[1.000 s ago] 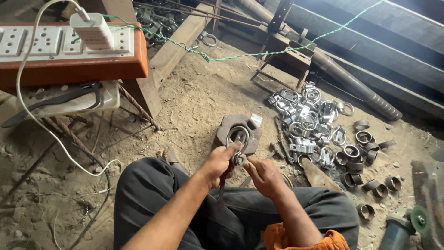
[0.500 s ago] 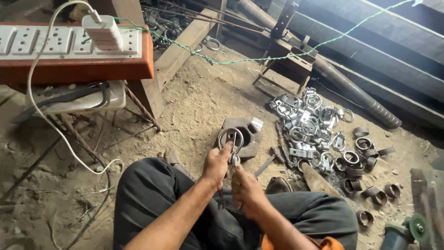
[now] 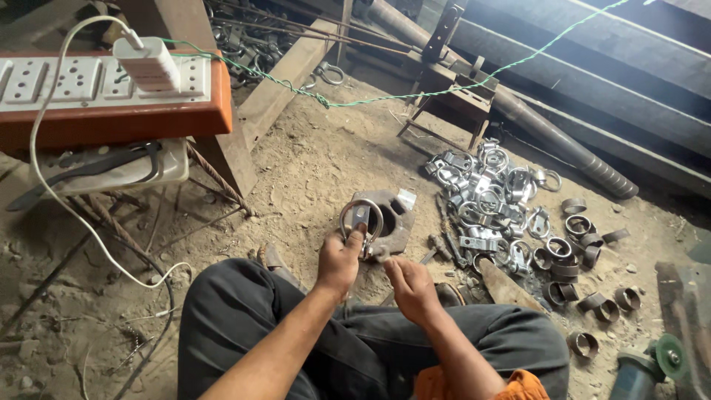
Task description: The person sits on the floor and assembles metal hardware components. They use a wrench to tighten a bolt on a metal ring attached to a bracket, then use a hammer to tap the assembly into place on a metal block. The person repeats this process with multiple similar metal parts.
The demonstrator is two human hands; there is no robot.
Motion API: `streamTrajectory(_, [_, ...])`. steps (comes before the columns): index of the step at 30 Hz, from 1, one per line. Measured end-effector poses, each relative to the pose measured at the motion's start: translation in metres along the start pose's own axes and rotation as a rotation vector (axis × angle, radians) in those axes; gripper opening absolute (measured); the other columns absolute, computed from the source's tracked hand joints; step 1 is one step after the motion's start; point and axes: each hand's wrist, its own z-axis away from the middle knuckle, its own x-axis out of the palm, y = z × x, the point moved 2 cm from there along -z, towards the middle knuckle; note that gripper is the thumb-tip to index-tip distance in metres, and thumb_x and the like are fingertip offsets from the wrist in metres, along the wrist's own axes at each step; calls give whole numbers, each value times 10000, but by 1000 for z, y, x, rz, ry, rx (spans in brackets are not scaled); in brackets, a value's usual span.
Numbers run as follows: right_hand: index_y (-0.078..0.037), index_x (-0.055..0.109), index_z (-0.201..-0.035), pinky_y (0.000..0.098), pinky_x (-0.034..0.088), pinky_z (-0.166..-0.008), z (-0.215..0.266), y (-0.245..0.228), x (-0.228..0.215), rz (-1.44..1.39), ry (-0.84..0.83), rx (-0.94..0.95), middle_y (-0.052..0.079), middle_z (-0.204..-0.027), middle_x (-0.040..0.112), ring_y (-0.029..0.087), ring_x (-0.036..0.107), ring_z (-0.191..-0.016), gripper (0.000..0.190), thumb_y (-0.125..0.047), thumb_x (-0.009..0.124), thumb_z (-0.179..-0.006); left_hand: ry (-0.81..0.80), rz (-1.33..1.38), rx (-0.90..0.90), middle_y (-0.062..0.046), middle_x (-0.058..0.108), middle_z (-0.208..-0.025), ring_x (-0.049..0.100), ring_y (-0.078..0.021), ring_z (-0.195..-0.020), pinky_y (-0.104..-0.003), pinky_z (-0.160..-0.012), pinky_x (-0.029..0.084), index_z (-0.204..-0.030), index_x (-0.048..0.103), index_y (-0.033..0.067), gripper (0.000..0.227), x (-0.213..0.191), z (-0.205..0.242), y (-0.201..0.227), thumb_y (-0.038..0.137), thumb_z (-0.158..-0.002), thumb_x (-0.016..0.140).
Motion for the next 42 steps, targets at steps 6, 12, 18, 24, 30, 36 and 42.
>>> streamTrajectory(6, [-16,550,-810,406,396,-554,-12,-27,-14,82,-134,-213,164,-649,502,280,478,-551,353,-266,524,-1057,-323,378,-438,15,566,-620,393,-61,-385,-243,-341,292,-874,610,75,403,1,5,2,461,-978,658])
streamTrajectory(12, [-21,557,-751,362,361,-505,-7,-7,14,-161,-154,53,53,-577,481,156,432,-527,412,-273,481,-1068,-135,431,-435,-19,639,-705,536,-95,-508,-247,-451,425,-938,634,72,319,4,4,2,386,-994,653])
streamTrajectory(18, [-87,519,-743,308,312,-442,2,24,43,-604,-194,222,-23,-579,441,109,396,-482,447,-344,467,-1104,13,399,-410,-1,645,-685,548,-86,-516,-246,-443,417,-901,665,71,311,1,7,-2,371,-979,647])
streamTrajectory(24, [-194,416,-706,286,215,-357,24,-9,58,-1100,-87,907,-50,-543,341,104,270,-399,470,-521,440,-1043,87,68,-36,-5,575,-621,489,-115,-511,-311,-457,387,-784,624,60,403,0,7,-2,395,-1003,673])
streamTrajectory(30, [-215,373,-695,276,194,-357,25,-37,52,-1364,-132,969,-65,-538,296,99,236,-391,524,-628,422,-1014,82,-280,539,-75,570,-643,585,-202,-580,-390,-567,455,-769,599,50,471,2,20,28,421,-1059,584])
streamTrajectory(36, [-197,380,-704,285,195,-363,30,-41,42,-1420,-175,945,-62,-544,278,103,219,-404,532,-628,405,-1016,57,-428,764,-116,595,-762,623,-262,-708,-435,-634,483,-842,618,46,501,-2,21,36,472,-1086,522])
streamTrajectory(42, [-163,465,-791,272,224,-379,21,-19,29,-1061,-24,717,-54,-560,348,94,281,-417,437,-527,460,-1033,39,-376,405,-87,597,-688,602,-211,-617,-407,-588,463,-801,630,53,524,-3,6,26,512,-1039,543])
